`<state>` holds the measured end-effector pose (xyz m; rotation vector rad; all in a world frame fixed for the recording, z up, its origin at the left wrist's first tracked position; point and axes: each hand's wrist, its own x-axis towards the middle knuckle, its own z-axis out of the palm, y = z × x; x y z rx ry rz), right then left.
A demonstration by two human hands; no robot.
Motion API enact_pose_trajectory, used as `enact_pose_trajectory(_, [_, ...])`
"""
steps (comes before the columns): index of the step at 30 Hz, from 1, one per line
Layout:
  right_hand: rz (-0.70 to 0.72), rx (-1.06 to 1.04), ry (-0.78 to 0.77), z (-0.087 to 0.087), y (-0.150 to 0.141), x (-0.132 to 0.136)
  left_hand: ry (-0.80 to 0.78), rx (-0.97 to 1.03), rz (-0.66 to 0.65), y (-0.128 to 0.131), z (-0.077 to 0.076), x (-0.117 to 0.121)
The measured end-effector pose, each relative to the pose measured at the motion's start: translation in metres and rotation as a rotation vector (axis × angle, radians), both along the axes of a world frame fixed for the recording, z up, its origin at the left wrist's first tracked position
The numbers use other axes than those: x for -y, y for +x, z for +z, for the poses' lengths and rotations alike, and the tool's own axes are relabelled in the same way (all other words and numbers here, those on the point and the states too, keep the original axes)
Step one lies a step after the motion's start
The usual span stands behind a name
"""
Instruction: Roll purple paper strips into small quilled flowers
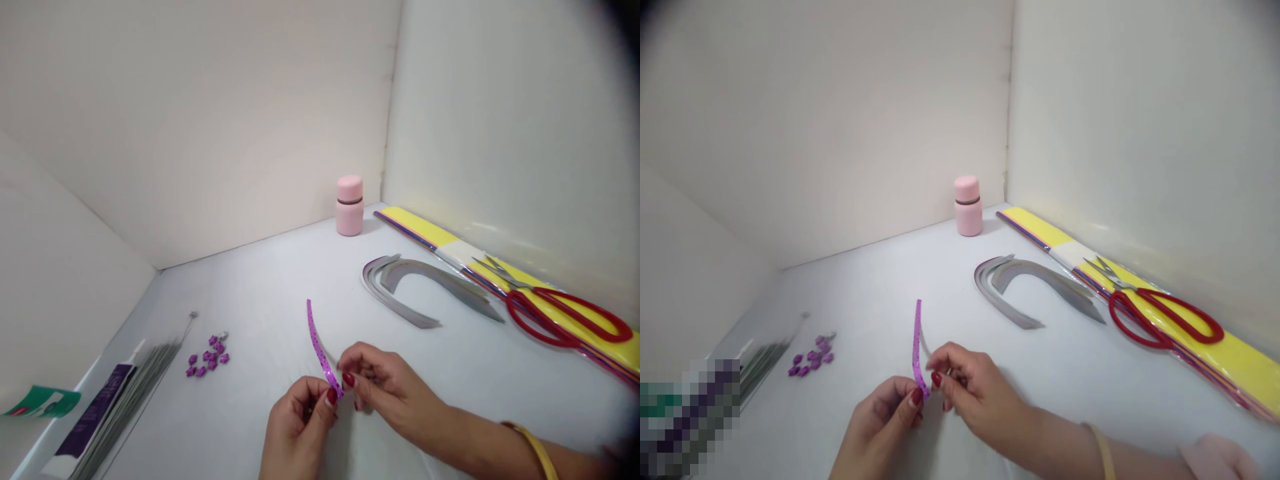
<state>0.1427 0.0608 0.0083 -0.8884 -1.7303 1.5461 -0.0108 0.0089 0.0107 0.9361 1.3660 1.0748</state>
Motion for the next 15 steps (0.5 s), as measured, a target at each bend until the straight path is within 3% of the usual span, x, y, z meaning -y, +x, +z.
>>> enact_pose_trajectory(3, [0.015,0.092,0.361,0.005,0.003,-0.001,-0.015,0.098,0.005,0.002,0.002,0.000])
enact_pose_trajectory(5, [0.066,0.152,0.488,0.006,0.005,-0.001,-0.021,0.152,0.017,0.004,0.003,0.000])
enact_pose_trajectory(12, [0.034,0.126,0.557,0.006,0.007,0.001,0.010,0.109,0.085,0.011,0.000,0.006])
enact_pose_trajectory(15, [0.039,0.101,0.512,0.007,0.005,0.003,0.044,0.043,0.128,0.013,-0.004,0.009])
